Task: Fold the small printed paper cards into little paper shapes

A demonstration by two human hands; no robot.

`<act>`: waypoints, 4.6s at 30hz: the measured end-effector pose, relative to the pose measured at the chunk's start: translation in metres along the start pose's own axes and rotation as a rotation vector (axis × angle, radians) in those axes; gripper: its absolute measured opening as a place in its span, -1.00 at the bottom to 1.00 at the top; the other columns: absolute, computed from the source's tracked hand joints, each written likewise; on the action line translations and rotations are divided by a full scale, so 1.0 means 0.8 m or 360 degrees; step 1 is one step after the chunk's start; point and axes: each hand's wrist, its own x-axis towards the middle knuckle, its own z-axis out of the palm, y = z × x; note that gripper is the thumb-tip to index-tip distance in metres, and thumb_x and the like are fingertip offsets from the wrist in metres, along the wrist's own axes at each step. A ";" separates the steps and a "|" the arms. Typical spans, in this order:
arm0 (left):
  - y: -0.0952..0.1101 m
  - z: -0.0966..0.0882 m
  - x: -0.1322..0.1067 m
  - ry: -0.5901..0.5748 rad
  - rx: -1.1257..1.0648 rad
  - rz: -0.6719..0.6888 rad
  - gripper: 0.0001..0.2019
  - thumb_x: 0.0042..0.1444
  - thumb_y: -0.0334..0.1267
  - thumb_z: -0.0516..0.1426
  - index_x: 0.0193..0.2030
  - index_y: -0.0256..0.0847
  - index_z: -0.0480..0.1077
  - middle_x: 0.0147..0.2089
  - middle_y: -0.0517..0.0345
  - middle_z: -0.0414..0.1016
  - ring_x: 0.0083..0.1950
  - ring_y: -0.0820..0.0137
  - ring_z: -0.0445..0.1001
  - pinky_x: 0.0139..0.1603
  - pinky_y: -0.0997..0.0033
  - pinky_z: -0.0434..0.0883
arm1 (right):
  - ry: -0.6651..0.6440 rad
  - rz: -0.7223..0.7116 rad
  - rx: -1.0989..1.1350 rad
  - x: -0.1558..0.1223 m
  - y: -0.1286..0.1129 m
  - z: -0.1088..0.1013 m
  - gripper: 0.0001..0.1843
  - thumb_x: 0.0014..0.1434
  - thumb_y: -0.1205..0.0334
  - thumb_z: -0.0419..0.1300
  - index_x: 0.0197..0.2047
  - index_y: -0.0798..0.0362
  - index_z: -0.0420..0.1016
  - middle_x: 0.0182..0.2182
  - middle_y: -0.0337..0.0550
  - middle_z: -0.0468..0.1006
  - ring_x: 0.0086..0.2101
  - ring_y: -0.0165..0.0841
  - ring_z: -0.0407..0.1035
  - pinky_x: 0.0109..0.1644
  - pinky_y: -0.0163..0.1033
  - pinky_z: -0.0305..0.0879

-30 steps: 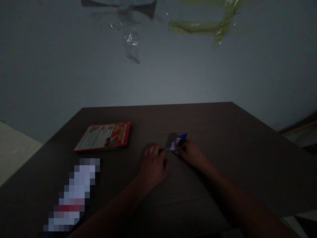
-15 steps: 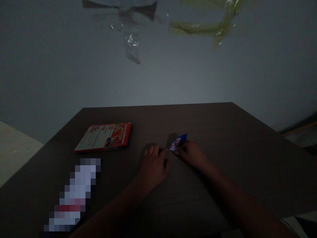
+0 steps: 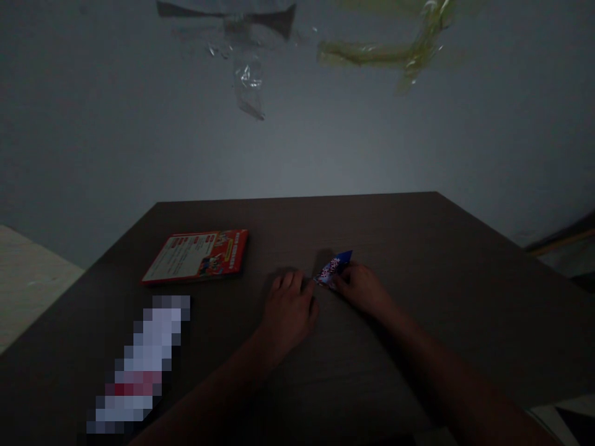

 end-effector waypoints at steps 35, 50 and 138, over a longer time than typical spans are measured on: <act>-0.012 0.005 0.006 -0.0014 -0.0202 -0.0142 -0.65 0.11 -0.35 0.00 0.04 -0.06 0.34 0.03 0.05 0.28 0.06 0.20 0.22 0.04 0.14 0.18 | 0.0226 -0.0797 -0.0485 -0.027 -0.027 0.004 -0.70 0.25 0.12 0.00 -0.18 0.00 0.53 -0.26 -0.03 0.40 -0.17 -0.18 0.18 -0.13 -0.11 0.05; -0.010 0.004 0.004 0.0002 -0.0133 -0.0131 -0.66 0.11 -0.36 -0.01 0.02 -0.04 0.34 -0.02 0.04 0.30 0.03 0.21 0.23 0.00 0.15 0.19 | 0.0162 -0.0806 -0.0437 -0.046 -0.005 -0.011 -0.74 0.22 0.13 0.05 -0.18 0.01 0.53 -0.33 -0.06 0.39 -0.24 -0.23 0.20 -0.19 -0.16 0.08; -0.038 -0.015 0.001 -0.0240 -0.0610 0.0502 -0.48 -0.07 0.05 0.20 0.03 -0.08 0.35 0.12 0.09 0.33 0.10 0.20 0.27 0.13 0.16 0.13 | -0.0463 -0.0926 0.0470 -0.033 0.002 -0.030 -0.64 -0.09 0.24 0.32 -0.15 0.03 0.47 -0.14 -0.10 0.45 -0.13 -0.27 0.35 -0.02 -0.15 0.26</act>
